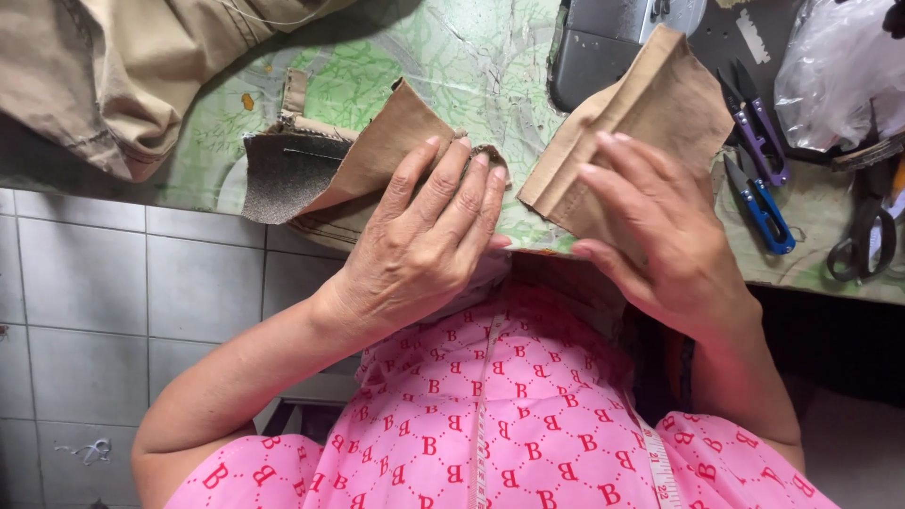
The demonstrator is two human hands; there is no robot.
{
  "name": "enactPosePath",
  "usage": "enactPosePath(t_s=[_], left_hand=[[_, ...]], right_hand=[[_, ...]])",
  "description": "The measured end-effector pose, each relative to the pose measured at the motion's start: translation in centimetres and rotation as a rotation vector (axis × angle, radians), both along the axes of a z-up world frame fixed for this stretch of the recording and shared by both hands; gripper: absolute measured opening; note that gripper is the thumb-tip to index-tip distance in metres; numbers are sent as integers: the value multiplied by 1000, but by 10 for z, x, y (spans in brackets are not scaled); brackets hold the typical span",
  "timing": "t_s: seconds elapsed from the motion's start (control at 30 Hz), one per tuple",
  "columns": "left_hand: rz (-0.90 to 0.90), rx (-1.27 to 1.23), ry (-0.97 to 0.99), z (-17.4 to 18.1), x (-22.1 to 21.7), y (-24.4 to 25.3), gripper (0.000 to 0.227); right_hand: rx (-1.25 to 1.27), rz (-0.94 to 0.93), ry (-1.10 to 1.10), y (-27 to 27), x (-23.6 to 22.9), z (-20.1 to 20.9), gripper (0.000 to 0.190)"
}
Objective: A person trims the edges of a fabric piece with scissors and then uses a tape measure to verify the dimensions of another fabric component at a sewing station.
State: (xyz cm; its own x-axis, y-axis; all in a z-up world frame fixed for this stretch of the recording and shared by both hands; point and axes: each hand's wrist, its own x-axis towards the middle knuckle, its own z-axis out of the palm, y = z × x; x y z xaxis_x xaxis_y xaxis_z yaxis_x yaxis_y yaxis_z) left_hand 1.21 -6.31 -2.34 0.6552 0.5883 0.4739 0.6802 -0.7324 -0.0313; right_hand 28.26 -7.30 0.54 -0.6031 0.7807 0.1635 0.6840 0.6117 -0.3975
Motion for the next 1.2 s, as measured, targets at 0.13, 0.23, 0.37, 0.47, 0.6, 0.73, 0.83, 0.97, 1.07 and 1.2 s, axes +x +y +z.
enactPosePath(t_s=[0.13,0.23,0.37,0.47,0.6,0.73,0.83,0.97,1.07,1.2], left_hand=[[-5,11,-10,0,0,0,50],[-12,1,-1,0,0,0,48],[-21,10,-23,2,0,-1,49],[-20,22,-22,1,-1,-4,49],[-17,18,-16,-1,1,-7,51],[-28,22,-24,-6,-1,-8,54],[-12,47,-24,-7,-1,-7,54],[-22,17,-29,-5,-2,-6,54],[-19,4,-33,-7,-1,-3,59],[22,36,24,-10,2,-2,62]], right_hand=[[-123,-133,233,-40,-3,26,32],[-588,-2,180,-68,20,9,31],[-871,-138,-190,-106,54,-63,37],[-1122,-489,-586,-130,68,-96,47],[-1334,-578,-496,-158,85,-117,47],[-1135,-756,-404,-191,127,-164,38],[-1071,-820,-538,-222,154,-209,62],[-1126,-1003,-493,-245,163,-219,68],[-1141,-1095,-299,-260,178,-248,48],[-1053,-1086,-259,-264,203,-302,42]])
